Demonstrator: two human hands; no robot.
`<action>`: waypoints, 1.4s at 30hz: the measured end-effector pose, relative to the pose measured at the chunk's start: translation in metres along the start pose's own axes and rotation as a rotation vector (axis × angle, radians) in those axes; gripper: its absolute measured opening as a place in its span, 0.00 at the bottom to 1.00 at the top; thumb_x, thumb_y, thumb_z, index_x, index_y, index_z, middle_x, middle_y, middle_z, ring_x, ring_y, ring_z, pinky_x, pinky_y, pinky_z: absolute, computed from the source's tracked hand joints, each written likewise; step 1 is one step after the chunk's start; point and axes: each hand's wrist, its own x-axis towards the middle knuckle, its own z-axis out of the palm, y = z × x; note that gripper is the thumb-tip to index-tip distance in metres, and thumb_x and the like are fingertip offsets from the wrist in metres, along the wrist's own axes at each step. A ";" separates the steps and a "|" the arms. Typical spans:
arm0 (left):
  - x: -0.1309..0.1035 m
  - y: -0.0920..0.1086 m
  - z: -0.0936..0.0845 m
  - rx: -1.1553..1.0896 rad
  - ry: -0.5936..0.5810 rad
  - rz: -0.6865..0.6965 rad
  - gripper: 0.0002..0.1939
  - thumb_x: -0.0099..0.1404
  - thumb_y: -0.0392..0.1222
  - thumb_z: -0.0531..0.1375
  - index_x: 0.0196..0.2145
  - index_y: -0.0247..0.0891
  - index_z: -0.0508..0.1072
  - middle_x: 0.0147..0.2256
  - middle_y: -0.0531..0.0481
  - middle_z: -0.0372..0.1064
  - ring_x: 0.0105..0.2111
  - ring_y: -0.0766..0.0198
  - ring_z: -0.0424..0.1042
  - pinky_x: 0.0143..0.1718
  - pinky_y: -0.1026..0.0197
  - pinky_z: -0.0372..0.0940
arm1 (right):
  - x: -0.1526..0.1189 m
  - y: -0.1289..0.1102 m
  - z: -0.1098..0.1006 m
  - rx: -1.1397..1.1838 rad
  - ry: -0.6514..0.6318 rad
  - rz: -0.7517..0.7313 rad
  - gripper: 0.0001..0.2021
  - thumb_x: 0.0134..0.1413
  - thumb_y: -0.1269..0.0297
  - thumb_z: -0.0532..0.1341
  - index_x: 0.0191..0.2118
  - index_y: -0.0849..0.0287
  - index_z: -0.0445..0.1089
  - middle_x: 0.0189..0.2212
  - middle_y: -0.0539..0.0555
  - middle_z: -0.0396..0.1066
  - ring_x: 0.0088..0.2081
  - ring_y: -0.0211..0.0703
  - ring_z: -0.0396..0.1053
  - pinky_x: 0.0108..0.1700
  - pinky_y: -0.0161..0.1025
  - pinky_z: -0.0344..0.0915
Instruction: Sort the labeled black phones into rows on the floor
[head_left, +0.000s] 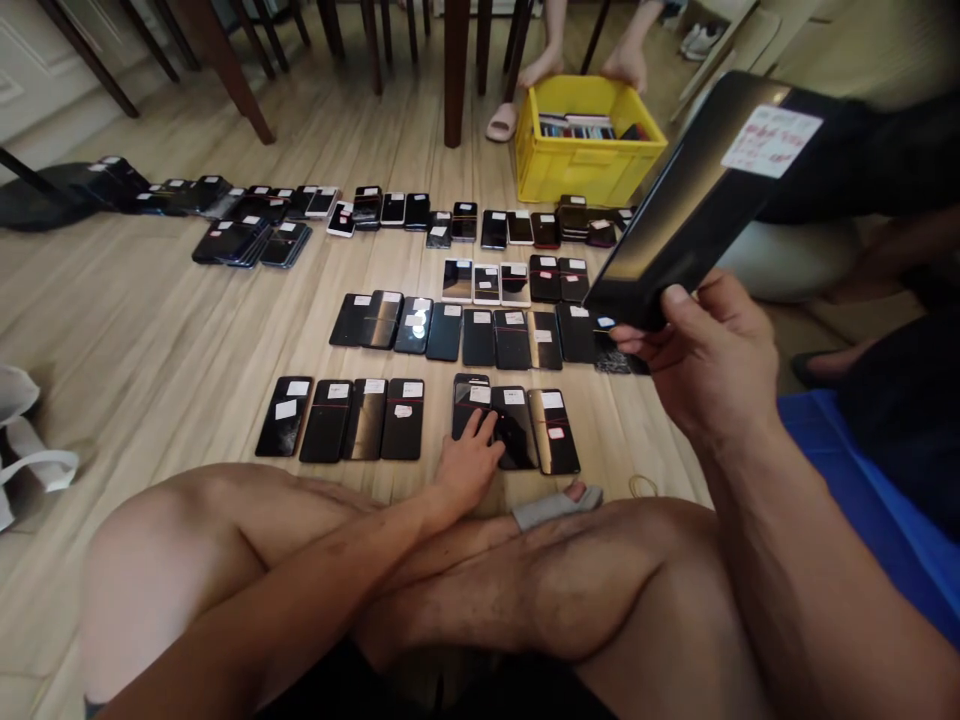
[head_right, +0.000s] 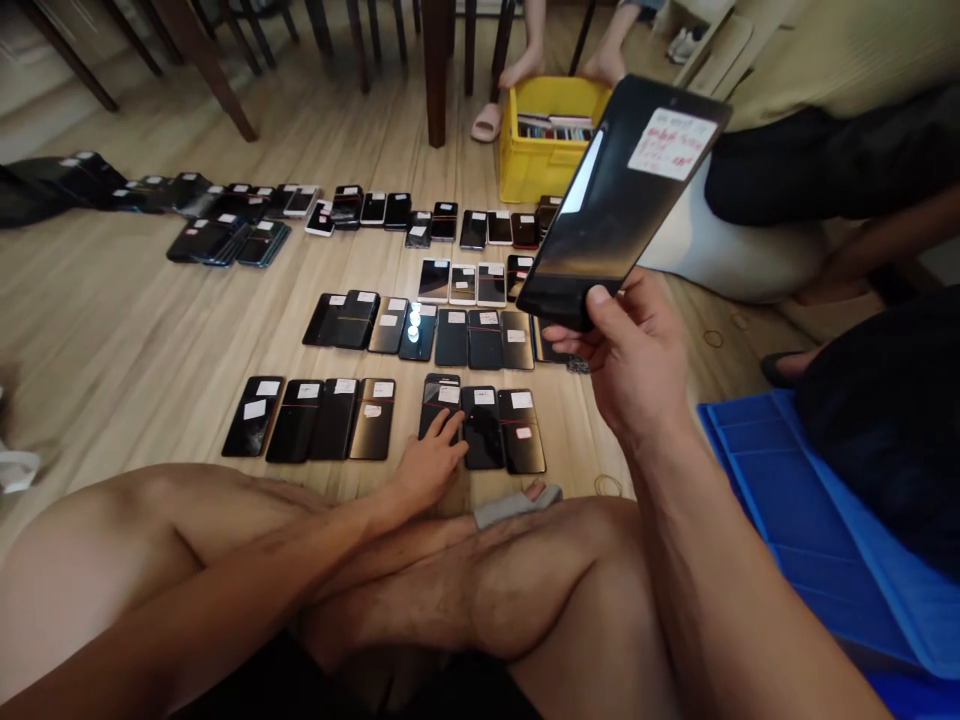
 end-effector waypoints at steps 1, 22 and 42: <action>0.000 0.000 0.000 0.000 -0.002 -0.002 0.17 0.68 0.31 0.57 0.53 0.40 0.73 0.75 0.41 0.43 0.74 0.42 0.43 0.50 0.37 0.74 | 0.000 0.001 0.000 0.003 0.002 0.003 0.23 0.42 0.57 0.77 0.39 0.56 0.67 0.29 0.49 0.78 0.23 0.40 0.76 0.23 0.29 0.73; 0.008 -0.001 0.019 -0.025 -0.005 -0.075 0.31 0.61 0.24 0.50 0.56 0.45 0.74 0.75 0.49 0.41 0.75 0.45 0.42 0.52 0.32 0.71 | -0.013 -0.014 -0.004 0.933 -0.283 0.449 0.10 0.64 0.81 0.60 0.38 0.58 0.63 0.19 0.38 0.52 0.16 0.26 0.49 0.19 0.20 0.49; 0.008 -0.002 0.024 0.006 0.001 -0.067 0.35 0.59 0.24 0.52 0.61 0.46 0.72 0.76 0.49 0.40 0.75 0.45 0.41 0.52 0.35 0.72 | -0.014 -0.012 0.000 0.850 -0.473 0.431 0.11 0.66 0.71 0.62 0.33 0.57 0.59 0.19 0.39 0.48 0.16 0.28 0.41 0.17 0.21 0.46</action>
